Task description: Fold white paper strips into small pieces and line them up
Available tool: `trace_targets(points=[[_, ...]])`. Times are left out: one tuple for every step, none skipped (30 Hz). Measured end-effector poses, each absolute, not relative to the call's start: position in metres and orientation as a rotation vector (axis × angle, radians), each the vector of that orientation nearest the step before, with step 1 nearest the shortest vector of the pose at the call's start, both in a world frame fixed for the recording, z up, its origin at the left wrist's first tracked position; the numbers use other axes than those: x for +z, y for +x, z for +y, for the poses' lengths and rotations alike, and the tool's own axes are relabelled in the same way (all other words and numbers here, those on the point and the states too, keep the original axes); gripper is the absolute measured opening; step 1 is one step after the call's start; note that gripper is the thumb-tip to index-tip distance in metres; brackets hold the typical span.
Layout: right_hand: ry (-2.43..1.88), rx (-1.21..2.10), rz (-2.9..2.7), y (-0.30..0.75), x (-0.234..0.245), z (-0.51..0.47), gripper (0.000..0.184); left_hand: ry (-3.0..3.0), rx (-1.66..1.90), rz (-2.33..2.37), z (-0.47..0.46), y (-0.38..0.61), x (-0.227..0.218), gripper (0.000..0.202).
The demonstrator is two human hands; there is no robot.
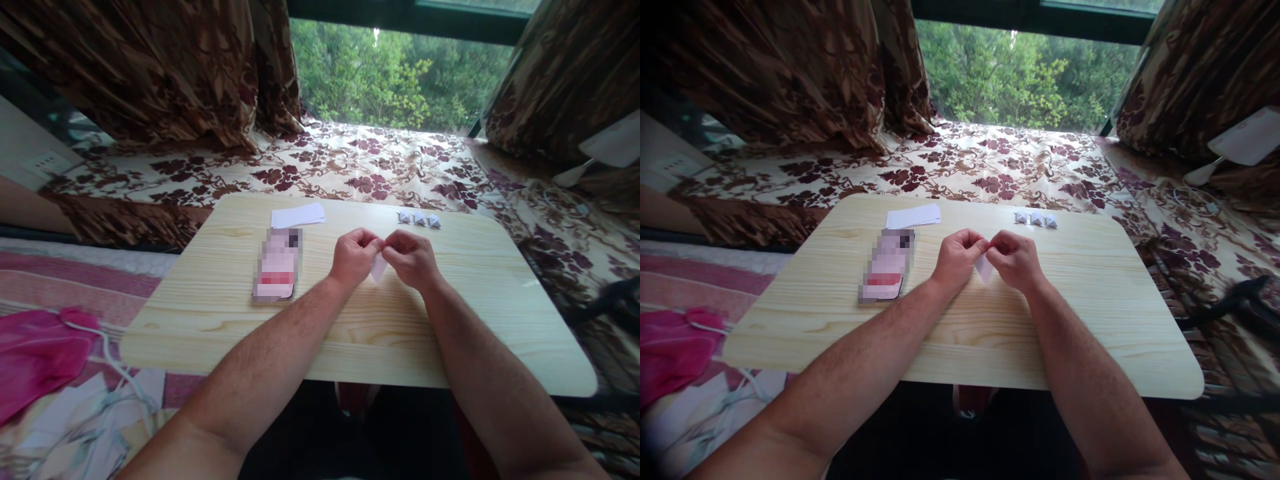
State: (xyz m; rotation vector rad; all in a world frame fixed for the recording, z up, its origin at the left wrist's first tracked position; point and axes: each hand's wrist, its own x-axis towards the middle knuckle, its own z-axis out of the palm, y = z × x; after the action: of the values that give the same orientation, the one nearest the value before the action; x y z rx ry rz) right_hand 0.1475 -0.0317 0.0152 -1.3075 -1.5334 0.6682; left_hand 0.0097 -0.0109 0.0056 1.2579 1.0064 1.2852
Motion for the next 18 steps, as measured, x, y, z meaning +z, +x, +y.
trace_targets(points=[[-1.31,0.665,-1.533,0.147,0.015,-0.032,0.008,1.245,1.291,1.013,-0.011,0.011,0.005,0.016],[-1.313,0.661,-1.532,0.147,0.016,-0.032,0.008,1.23,1.298,1.018,-0.011,0.012,0.005,0.016],[-1.319,0.656,-1.534,0.148,0.016,-0.032,0.008,1.205,1.313,1.025,-0.009,0.012,0.005,0.016],[-1.331,0.649,-1.54,0.149,0.016,-0.032,0.008,1.173,1.333,1.032,-0.006,0.01,0.004,0.016],[-1.347,0.642,-1.546,0.15,0.016,-0.033,0.007,1.117,1.371,1.041,-0.002,0.008,0.004,0.016],[-1.362,0.642,-1.548,0.151,0.016,-0.033,0.007,1.032,1.438,1.057,0.002,0.005,0.003,0.016],[-1.372,0.647,-1.539,0.152,0.017,-0.032,0.007,0.949,1.501,1.071,0.006,0.001,0.003,0.016],[-1.377,0.655,-1.521,0.154,0.017,-0.032,0.007,0.881,1.555,1.079,0.011,-0.002,0.002,0.017],[-1.366,0.672,-1.483,0.155,0.018,-0.031,0.007,0.836,1.58,1.073,0.014,-0.005,0.002,0.018],[-1.35,0.678,-1.439,0.156,0.018,-0.03,0.007,0.806,1.578,1.058,0.016,-0.007,0.001,0.02],[-1.338,0.684,-1.4,0.156,0.019,-0.029,0.008,0.783,1.557,1.038,0.017,-0.007,0.001,0.022],[-1.336,0.694,-1.377,0.156,0.019,-0.029,0.008,0.756,1.539,1.007,0.016,-0.006,0.001,0.023],[-1.334,0.706,-1.364,0.156,0.02,-0.028,0.009,0.739,1.519,0.981,0.015,-0.004,0.002,0.025],[-1.333,0.722,-1.362,0.155,0.02,-0.028,0.01,0.737,1.508,0.963,0.012,-0.002,0.002,0.026],[-1.328,0.74,-1.366,0.154,0.021,-0.029,0.011,0.757,1.498,0.957,0.01,0.001,0.002,0.026],[-1.318,0.753,-1.371,0.153,0.021,-0.029,0.012,0.79,1.481,0.961,0.008,0.003,0.003,0.026],[-1.305,0.762,-1.378,0.153,0.021,-0.029,0.012,0.827,1.461,0.965,0.005,0.005,0.003,0.027],[-1.292,0.773,-1.389,0.152,0.02,-0.03,0.013,0.861,1.443,0.967,0.003,0.007,0.004,0.027]])
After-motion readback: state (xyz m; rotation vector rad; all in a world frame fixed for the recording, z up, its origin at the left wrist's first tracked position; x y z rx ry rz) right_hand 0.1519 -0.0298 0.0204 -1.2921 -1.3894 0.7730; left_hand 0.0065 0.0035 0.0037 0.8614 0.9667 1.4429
